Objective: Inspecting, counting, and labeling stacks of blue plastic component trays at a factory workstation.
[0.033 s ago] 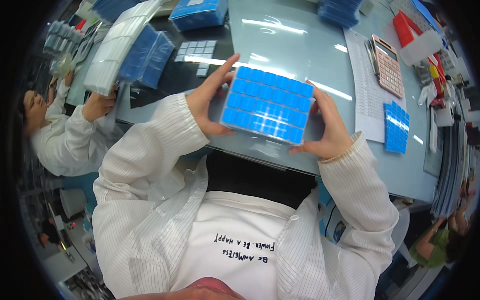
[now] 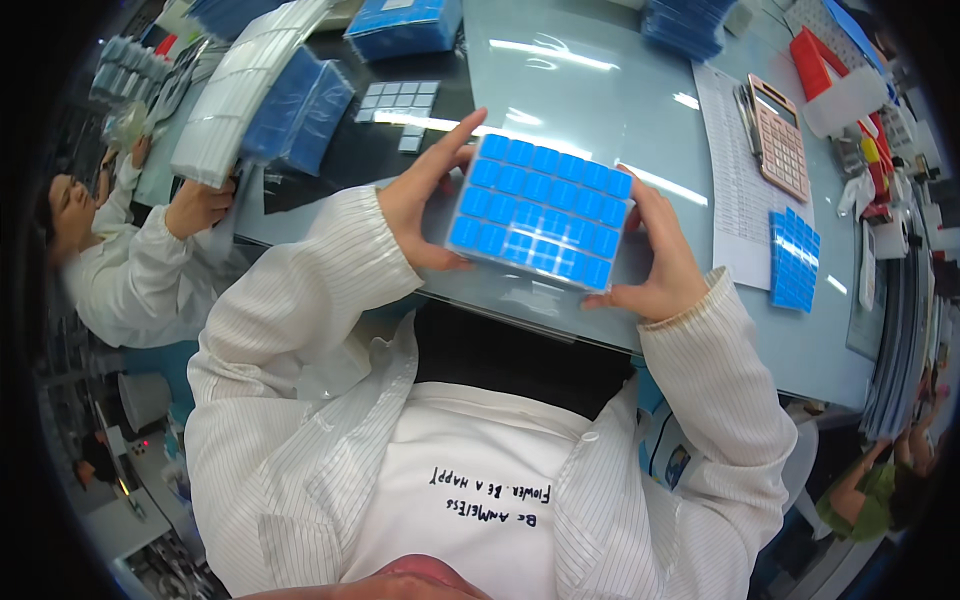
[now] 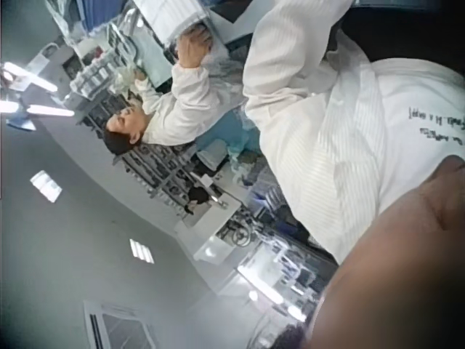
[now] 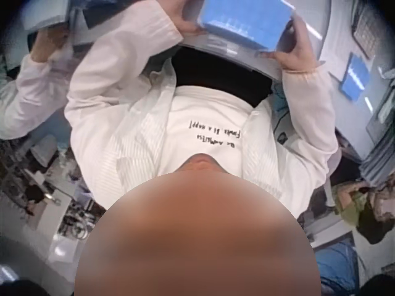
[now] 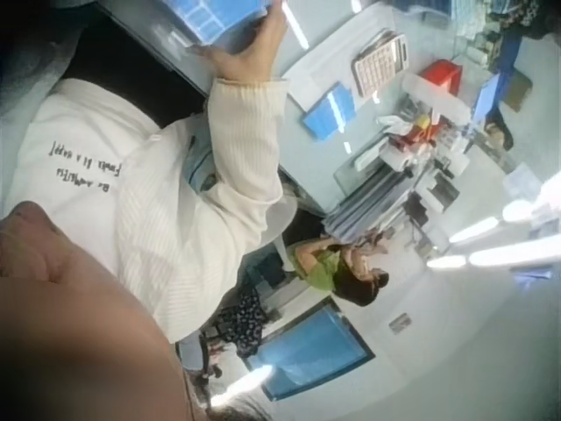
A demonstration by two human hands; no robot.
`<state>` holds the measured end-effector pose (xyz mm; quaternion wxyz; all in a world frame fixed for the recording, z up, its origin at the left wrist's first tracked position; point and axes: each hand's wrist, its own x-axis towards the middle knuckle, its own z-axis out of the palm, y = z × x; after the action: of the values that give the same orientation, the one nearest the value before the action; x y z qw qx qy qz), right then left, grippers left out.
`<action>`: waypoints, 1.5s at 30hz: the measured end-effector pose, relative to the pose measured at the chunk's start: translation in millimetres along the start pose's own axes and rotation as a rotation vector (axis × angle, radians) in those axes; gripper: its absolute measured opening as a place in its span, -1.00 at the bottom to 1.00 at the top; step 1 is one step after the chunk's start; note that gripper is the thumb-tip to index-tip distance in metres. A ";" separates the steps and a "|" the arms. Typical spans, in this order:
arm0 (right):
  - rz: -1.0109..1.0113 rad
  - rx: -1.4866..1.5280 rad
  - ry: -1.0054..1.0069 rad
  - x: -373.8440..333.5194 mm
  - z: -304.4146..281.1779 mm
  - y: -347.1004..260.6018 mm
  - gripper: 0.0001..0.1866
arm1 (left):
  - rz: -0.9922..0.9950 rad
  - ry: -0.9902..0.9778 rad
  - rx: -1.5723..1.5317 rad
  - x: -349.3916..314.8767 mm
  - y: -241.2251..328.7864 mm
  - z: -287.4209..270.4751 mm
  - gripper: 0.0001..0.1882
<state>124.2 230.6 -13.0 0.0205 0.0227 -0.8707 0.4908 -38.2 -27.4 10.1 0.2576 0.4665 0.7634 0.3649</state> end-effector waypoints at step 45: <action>-0.540 -0.682 0.427 -38.4 34.7 -61.9 -0.33 | 0.558 0.477 0.454 -30.8 52.5 8.9 -0.69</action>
<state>165.7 169.7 19.6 0.3315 0.1387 -0.9214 0.1480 9.1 -36.6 48.3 -0.1439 0.6025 0.7072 0.3408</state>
